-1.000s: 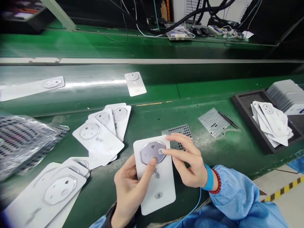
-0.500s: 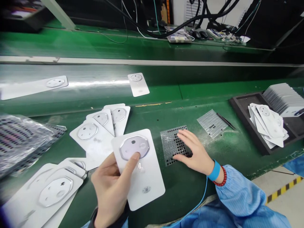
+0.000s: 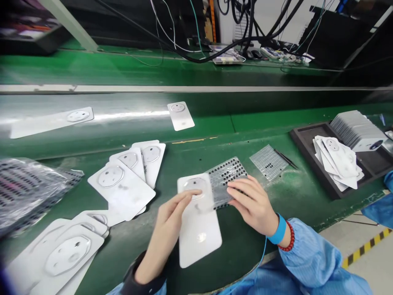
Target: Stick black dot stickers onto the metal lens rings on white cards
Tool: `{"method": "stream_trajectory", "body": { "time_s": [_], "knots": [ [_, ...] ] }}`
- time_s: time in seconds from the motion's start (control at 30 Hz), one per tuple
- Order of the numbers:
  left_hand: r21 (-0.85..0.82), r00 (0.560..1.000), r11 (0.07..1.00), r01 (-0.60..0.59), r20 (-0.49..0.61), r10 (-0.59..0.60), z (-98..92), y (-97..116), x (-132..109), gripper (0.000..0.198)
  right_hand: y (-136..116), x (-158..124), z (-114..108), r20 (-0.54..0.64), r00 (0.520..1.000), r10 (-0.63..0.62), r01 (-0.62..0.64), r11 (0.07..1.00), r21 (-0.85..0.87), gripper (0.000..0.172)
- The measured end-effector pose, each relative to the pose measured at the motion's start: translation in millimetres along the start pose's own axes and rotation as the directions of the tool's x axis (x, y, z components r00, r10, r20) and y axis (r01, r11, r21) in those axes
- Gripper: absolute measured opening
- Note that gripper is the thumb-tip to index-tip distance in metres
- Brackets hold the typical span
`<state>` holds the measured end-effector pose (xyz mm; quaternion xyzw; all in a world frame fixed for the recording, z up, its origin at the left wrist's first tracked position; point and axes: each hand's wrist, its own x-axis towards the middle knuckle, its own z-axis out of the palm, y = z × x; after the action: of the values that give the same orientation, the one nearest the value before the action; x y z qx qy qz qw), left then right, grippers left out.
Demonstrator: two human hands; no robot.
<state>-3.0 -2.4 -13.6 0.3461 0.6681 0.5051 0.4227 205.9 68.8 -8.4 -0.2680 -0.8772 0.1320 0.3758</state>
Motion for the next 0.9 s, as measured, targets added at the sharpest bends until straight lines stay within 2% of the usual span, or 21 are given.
{"method": "stream_trajectory", "body": {
  "time_s": [0.07,0.13,0.23,0.33,0.4,0.53,0.67,0.9],
  "knots": [
    [-0.189,0.978,0.981,0.049,0.208,-0.009,4.7,0.3,-3.5,0.050,-6.4,0.9,2.7,0.070,0.995,-0.066,0.066,0.998,-0.006,0.029],
    [-0.258,0.956,0.962,0.083,0.293,-0.004,10.4,1.2,-6.5,0.045,-9.5,3.1,7.8,0.141,0.985,-0.098,0.092,0.995,0.051,0.027],
    [-0.214,0.969,0.973,0.082,0.246,-0.028,18.2,1.4,-8.2,0.031,-9.3,9.1,16.3,0.165,0.986,-0.033,-0.003,0.977,0.214,0.025],
    [-0.200,0.970,0.976,0.084,0.239,-0.034,21.7,0.5,-8.5,0.031,-6.4,15.3,24.4,0.071,0.994,0.080,-0.098,0.952,0.290,0.020],
    [-0.172,0.971,0.983,0.058,0.237,-0.016,21.7,0.5,-8.9,0.030,-4.4,17.8,28.4,0.037,0.997,0.068,-0.076,0.960,0.271,0.016],
    [-0.076,0.975,0.997,-0.010,0.221,0.027,20.2,1.9,-10.2,0.029,-1.7,19.3,29.6,0.086,0.996,-0.022,0.003,0.978,0.207,0.015],
    [0.041,0.974,0.996,-0.079,0.217,0.068,19.6,3.3,-11.3,0.031,-0.1,20.8,26.2,0.168,0.985,0.042,-0.091,0.951,0.295,0.012],
    [0.109,0.970,0.986,-0.128,0.221,0.101,20.5,3.8,-11.1,0.041,2.8,19.4,28.1,0.193,0.980,0.051,-0.117,0.929,0.351,0.010]
  ]
}}
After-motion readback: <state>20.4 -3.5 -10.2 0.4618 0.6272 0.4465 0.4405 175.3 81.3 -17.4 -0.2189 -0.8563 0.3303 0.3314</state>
